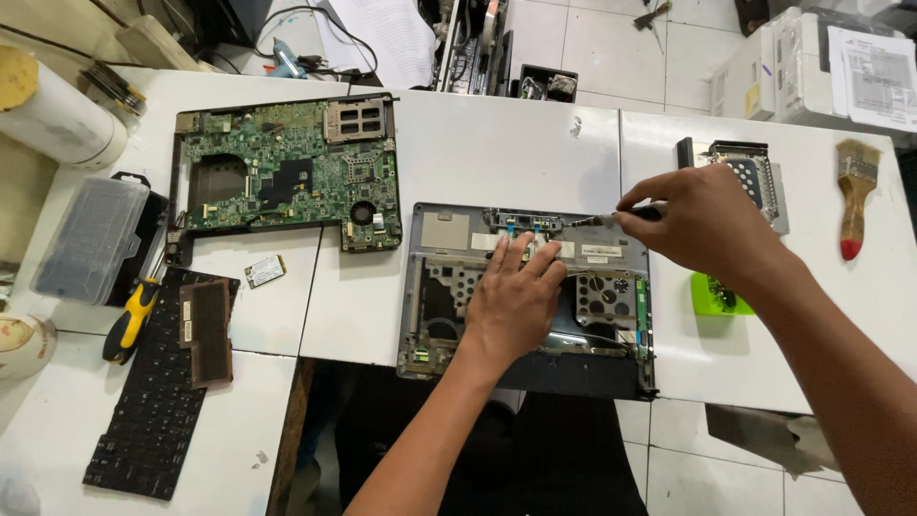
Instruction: The person uses a screwdriver to remove screws from a laptop chassis and then detaches a small circuit board component. The removed screws are placed into a green container on the table.
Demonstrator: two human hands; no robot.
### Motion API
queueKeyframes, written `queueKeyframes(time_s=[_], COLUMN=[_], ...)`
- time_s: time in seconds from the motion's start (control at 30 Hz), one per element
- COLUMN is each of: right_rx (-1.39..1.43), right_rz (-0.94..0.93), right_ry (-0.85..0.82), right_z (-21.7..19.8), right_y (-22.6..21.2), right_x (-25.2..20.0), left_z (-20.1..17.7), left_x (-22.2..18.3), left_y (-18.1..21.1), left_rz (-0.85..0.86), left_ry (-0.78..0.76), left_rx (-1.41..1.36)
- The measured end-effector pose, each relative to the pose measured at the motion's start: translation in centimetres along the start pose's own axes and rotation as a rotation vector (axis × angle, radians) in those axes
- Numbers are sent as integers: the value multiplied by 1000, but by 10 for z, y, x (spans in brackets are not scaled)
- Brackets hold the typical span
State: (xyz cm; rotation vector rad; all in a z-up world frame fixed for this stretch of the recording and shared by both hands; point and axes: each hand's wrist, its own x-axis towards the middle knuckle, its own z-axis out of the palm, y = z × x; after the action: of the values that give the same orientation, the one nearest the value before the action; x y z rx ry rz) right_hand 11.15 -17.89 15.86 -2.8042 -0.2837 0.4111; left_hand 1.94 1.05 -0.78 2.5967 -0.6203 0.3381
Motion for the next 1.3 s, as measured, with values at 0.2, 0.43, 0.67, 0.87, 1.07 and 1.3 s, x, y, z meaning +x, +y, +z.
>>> queueKeyframes(time_s=[0.2, 0.43, 0.67, 0.87, 1.07, 1.3], right_rx=[8, 10, -35, -25, -27, -76], right_rz=[-25, 17, -15, -9, -32, -8], right_ry=[42, 0, 9, -5, 16, 6], right_z=[4, -2, -2, -2, -1, -2], right_y=[11, 2, -1, -2, 3, 6], right_x=[6, 8, 9, 9, 13, 15], left_z=[-1, 1, 1, 1, 1, -2], left_x=[0, 0, 1, 1, 0, 1], left_y=[2, 0, 0, 0, 0, 1], left_rz=[-3, -4, -17, -9, -6, -10], left_ry=[2, 17, -10, 6, 35, 24], left_rx=[8, -4, -17, -5, -6, 2])
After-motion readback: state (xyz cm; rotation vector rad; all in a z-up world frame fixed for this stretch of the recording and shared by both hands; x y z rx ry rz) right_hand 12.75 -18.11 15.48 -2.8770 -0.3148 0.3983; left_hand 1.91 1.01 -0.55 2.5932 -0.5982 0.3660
